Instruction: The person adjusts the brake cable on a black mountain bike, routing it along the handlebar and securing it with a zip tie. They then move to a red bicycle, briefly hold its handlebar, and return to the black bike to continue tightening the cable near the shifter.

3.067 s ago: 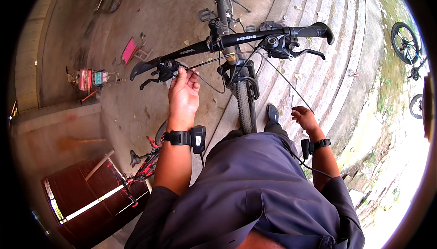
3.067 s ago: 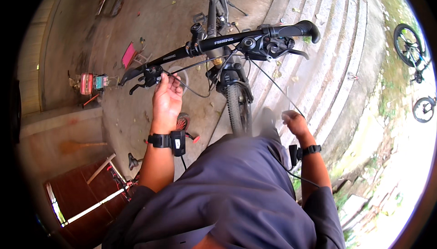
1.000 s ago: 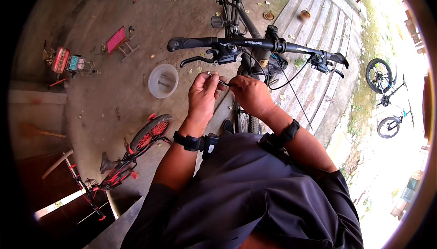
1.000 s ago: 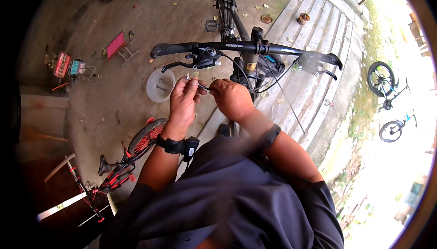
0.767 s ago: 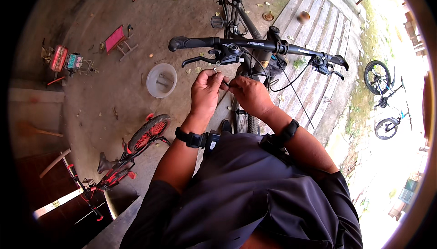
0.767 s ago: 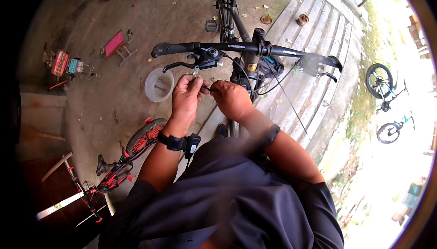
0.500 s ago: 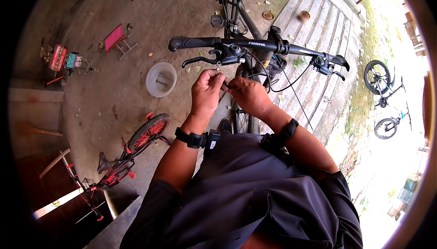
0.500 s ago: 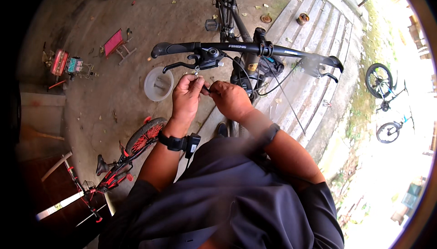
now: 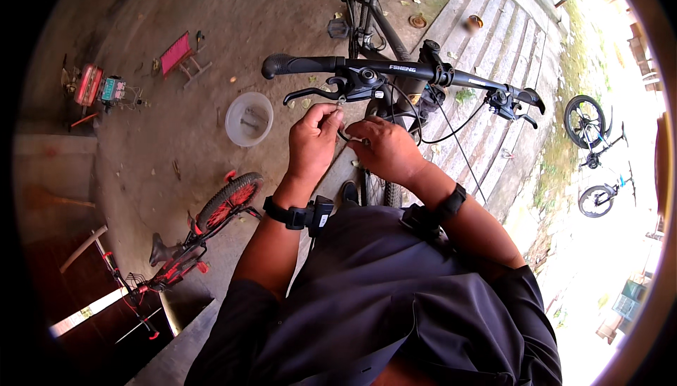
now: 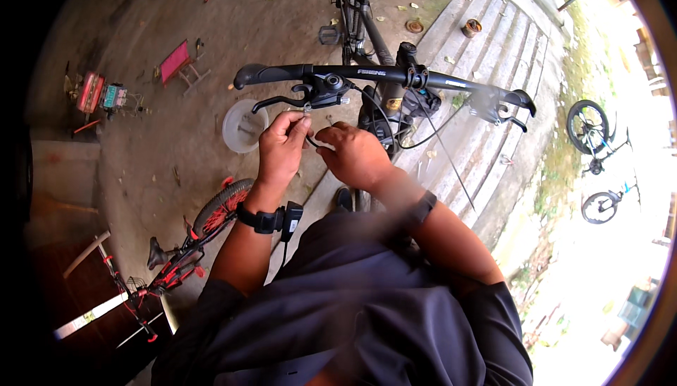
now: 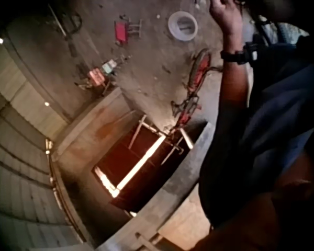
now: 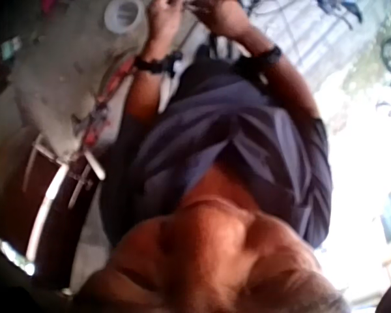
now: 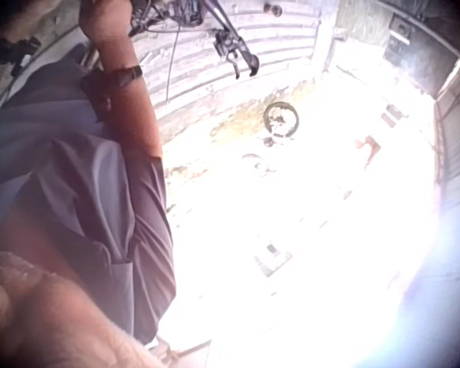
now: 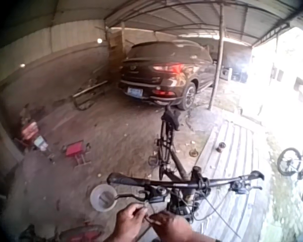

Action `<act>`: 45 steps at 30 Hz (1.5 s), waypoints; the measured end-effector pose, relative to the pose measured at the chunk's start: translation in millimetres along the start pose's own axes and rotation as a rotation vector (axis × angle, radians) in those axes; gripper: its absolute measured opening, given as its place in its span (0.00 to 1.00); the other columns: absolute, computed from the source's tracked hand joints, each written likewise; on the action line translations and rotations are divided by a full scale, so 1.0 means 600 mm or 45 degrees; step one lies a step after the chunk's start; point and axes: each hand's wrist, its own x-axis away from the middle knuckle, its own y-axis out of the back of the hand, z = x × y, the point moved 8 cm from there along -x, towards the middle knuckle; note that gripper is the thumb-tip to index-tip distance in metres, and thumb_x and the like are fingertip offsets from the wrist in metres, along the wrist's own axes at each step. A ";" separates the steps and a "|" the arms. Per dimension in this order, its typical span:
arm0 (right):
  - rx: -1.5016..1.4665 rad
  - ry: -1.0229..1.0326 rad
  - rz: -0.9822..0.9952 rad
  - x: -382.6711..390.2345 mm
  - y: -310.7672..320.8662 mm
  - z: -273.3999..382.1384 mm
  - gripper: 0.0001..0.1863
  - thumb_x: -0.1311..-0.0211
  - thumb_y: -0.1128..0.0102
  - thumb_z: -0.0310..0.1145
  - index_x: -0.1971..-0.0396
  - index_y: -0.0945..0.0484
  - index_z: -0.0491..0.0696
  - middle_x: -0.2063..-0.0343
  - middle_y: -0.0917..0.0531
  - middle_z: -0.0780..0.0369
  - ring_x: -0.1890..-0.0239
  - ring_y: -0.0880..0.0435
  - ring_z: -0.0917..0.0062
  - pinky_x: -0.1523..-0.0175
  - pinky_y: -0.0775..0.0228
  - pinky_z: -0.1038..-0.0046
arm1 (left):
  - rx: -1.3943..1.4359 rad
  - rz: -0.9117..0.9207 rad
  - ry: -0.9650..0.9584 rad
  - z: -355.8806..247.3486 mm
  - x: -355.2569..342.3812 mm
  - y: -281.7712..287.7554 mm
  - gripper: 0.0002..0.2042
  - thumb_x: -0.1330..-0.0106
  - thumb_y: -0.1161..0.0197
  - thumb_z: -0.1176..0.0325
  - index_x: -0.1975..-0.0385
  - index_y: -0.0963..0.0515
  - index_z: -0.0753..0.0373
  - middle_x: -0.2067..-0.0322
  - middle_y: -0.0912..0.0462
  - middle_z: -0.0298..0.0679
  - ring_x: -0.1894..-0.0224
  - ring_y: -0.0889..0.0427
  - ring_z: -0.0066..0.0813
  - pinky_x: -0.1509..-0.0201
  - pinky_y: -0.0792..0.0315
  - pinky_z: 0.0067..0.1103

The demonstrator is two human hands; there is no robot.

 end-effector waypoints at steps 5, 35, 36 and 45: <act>0.227 0.118 -0.316 -0.032 0.098 0.046 0.11 0.44 0.35 0.29 0.60 0.17 0.51 0.65 0.17 0.62 0.62 0.16 0.65 0.57 0.22 0.66 | -0.210 -0.014 -0.086 -0.014 -0.002 0.002 0.05 0.33 0.35 0.71 0.62 0.19 0.64 0.74 0.17 0.40 0.74 0.19 0.27 0.68 0.26 0.23; 0.406 0.358 -0.416 -0.072 0.081 0.035 0.11 0.50 0.37 0.29 0.66 0.14 0.57 0.65 0.21 0.69 0.63 0.24 0.70 0.55 0.28 0.69 | -0.207 -0.101 -0.102 -0.062 0.003 0.012 0.05 0.29 0.38 0.71 0.63 0.20 0.66 0.75 0.18 0.31 0.74 0.26 0.14 0.69 0.30 0.17; 0.394 0.364 -0.421 -0.072 0.082 0.035 0.11 0.50 0.37 0.28 0.65 0.14 0.57 0.66 0.21 0.69 0.63 0.24 0.70 0.55 0.28 0.70 | -0.194 -0.102 -0.104 -0.061 0.003 0.013 0.05 0.29 0.38 0.71 0.64 0.20 0.66 0.75 0.18 0.31 0.74 0.27 0.14 0.69 0.30 0.16; 0.353 0.292 -0.460 -0.068 0.097 0.036 0.11 0.49 0.36 0.27 0.65 0.14 0.53 0.67 0.21 0.65 0.64 0.23 0.69 0.56 0.27 0.70 | -0.119 -0.069 -0.058 -0.051 0.001 0.014 0.05 0.29 0.38 0.71 0.64 0.21 0.65 0.74 0.18 0.31 0.74 0.27 0.13 0.68 0.30 0.16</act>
